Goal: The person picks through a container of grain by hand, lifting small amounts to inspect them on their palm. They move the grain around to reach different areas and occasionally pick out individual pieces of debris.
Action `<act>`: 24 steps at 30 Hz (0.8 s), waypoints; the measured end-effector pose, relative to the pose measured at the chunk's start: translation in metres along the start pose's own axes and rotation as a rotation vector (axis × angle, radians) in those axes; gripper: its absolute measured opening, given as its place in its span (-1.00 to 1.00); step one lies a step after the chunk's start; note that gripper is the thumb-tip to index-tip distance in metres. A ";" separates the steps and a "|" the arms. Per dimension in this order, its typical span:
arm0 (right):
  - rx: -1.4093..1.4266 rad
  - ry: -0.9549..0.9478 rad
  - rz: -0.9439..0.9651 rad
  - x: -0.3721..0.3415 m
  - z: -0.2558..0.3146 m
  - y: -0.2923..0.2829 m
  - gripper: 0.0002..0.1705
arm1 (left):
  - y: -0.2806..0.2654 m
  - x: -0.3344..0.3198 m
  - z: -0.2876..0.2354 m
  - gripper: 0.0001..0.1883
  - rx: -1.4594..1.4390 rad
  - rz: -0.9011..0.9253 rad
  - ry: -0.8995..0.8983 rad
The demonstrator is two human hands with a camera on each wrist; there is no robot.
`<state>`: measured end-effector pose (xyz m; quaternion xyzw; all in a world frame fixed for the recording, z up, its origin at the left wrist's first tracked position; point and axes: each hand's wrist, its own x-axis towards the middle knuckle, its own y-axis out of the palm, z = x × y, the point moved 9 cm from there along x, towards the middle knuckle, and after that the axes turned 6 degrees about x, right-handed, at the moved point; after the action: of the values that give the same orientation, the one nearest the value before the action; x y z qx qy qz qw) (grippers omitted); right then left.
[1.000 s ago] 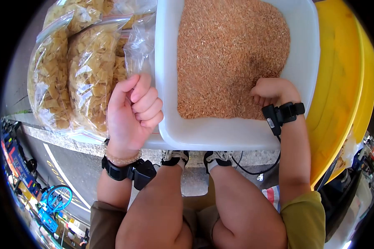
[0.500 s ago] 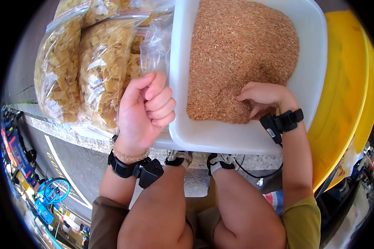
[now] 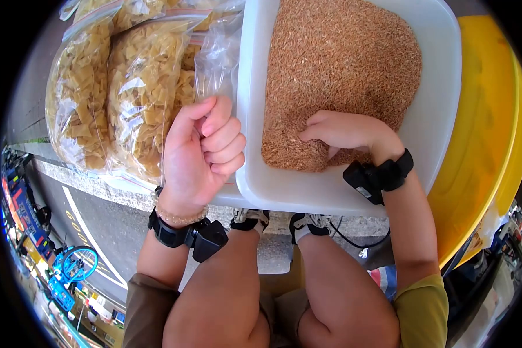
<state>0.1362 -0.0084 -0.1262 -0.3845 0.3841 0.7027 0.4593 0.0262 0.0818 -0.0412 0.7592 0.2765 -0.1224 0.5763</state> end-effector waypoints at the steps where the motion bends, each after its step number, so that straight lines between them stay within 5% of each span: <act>1: 0.000 0.002 0.000 -0.002 0.004 0.000 -0.59 | 0.002 0.001 -0.001 -0.65 0.002 -0.001 0.000; 4: 0.281 -0.038 0.071 0.001 0.009 0.006 -0.56 | 0.003 0.000 -0.001 -0.65 -0.005 0.007 0.002; 6: 0.501 -0.096 0.362 0.010 0.006 0.023 -0.46 | 0.004 0.000 -0.001 -0.66 -0.018 0.029 0.008; 16: 0.670 -0.130 0.500 0.026 -0.008 0.031 -0.39 | 0.003 0.000 -0.001 -0.66 -0.029 0.038 0.016; 19: 0.644 -0.072 0.315 0.035 -0.017 0.024 -0.35 | 0.002 0.000 -0.001 -0.66 -0.027 0.048 0.013; 21: 0.795 -0.145 0.533 0.034 -0.006 0.038 -0.31 | 0.003 0.000 -0.002 -0.66 -0.020 0.044 0.014; 24: 0.826 -0.128 0.471 0.038 -0.010 0.033 -0.33 | 0.001 0.000 -0.001 -0.66 -0.018 0.029 0.016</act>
<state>0.0963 -0.0133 -0.1583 -0.0283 0.6787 0.5986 0.4245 0.0266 0.0828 -0.0396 0.7590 0.2709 -0.1056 0.5825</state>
